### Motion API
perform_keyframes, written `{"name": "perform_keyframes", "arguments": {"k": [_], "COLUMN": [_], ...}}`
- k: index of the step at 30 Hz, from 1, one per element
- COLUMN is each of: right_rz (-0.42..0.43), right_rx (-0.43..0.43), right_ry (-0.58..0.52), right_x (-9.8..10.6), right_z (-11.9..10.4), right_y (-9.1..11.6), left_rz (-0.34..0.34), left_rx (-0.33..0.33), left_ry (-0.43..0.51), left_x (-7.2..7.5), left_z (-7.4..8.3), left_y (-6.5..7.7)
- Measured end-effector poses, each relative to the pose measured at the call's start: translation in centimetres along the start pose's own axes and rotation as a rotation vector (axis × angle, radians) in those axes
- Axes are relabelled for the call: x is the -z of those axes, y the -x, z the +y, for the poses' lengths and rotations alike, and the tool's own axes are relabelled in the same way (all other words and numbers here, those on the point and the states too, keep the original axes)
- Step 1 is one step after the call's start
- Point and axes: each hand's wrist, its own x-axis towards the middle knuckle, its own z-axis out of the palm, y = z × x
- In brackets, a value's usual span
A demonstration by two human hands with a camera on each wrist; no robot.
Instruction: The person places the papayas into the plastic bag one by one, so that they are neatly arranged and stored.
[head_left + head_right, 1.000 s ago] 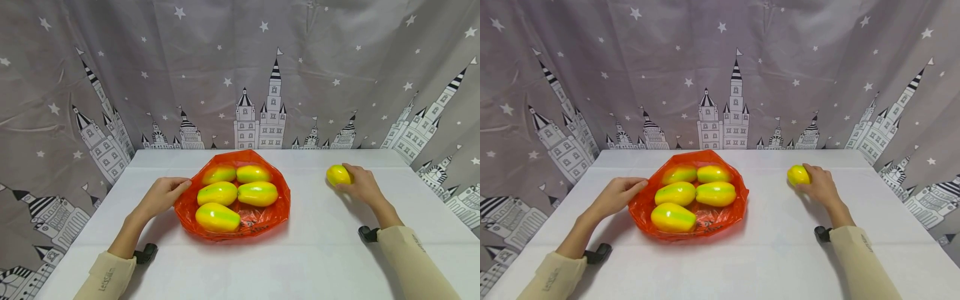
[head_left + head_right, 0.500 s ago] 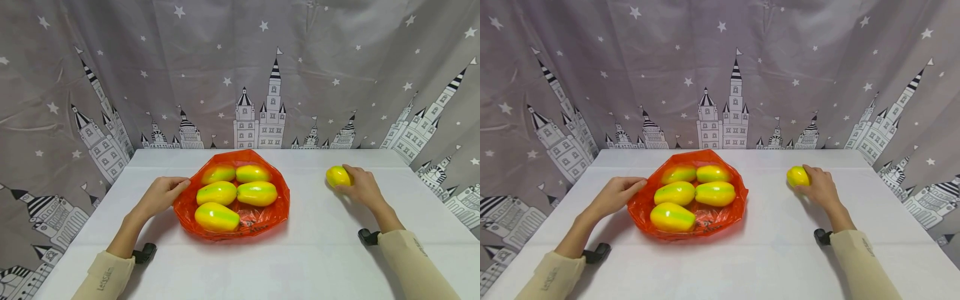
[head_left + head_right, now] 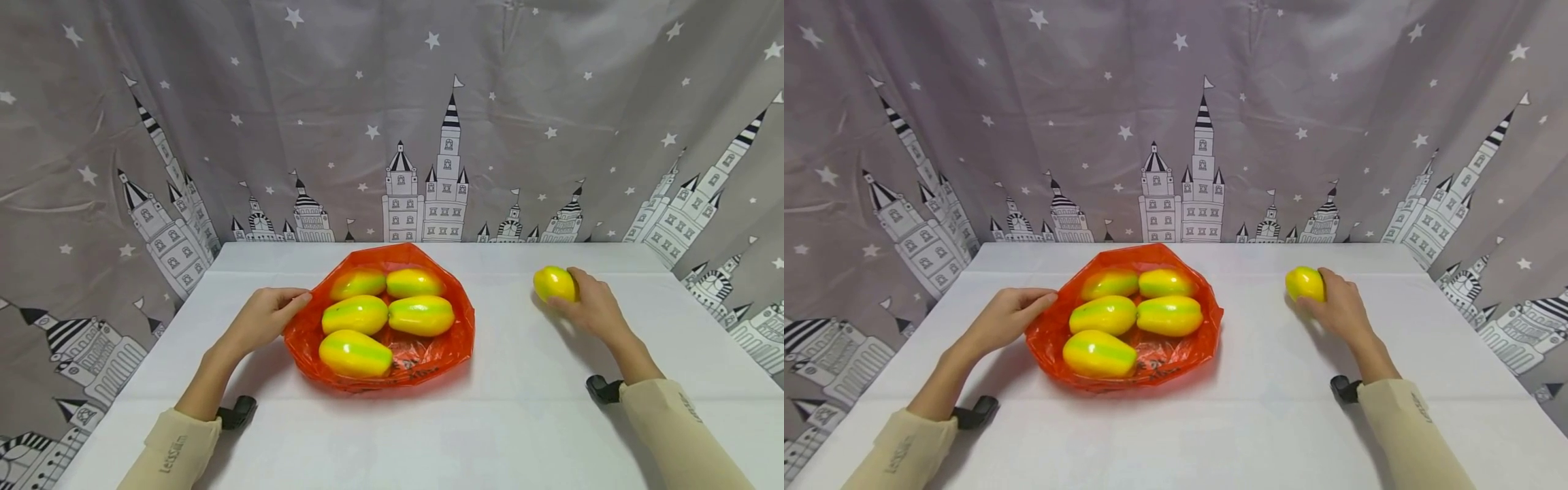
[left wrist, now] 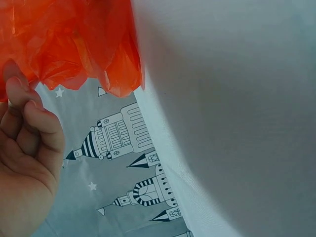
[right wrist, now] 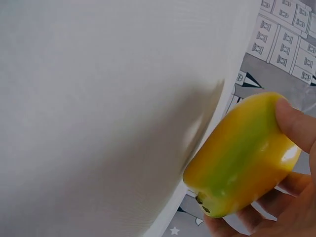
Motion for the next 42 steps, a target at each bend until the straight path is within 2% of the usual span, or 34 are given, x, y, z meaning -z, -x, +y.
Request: {"name": "perform_keyframes", "arguments": {"k": [11,20,28,42], "right_rz": [0.033,-0.016,-0.068,-0.096], "right_rx": [0.055,0.099,0.109,0.182], "right_ry": [-0.025,-0.068,-0.050,-0.094], "right_x": [0.2,1.0,1.8,2.3], "right_z": [-1.8,-4.2,-6.5,-11.0], "right_y": [0.5,1.7,2.6,3.4], "left_rz": [0.015,0.009,0.004,-0.001], "left_rx": [-0.028,-0.016,-0.009,-0.003], "left_ry": [0.016,0.020,0.011,0.011], "left_x": [-0.1,-0.1,0.0,0.0], "left_z": [-0.3,-0.1,0.0,0.0], "left_y": [0.0,0.0,0.0,0.0]}}
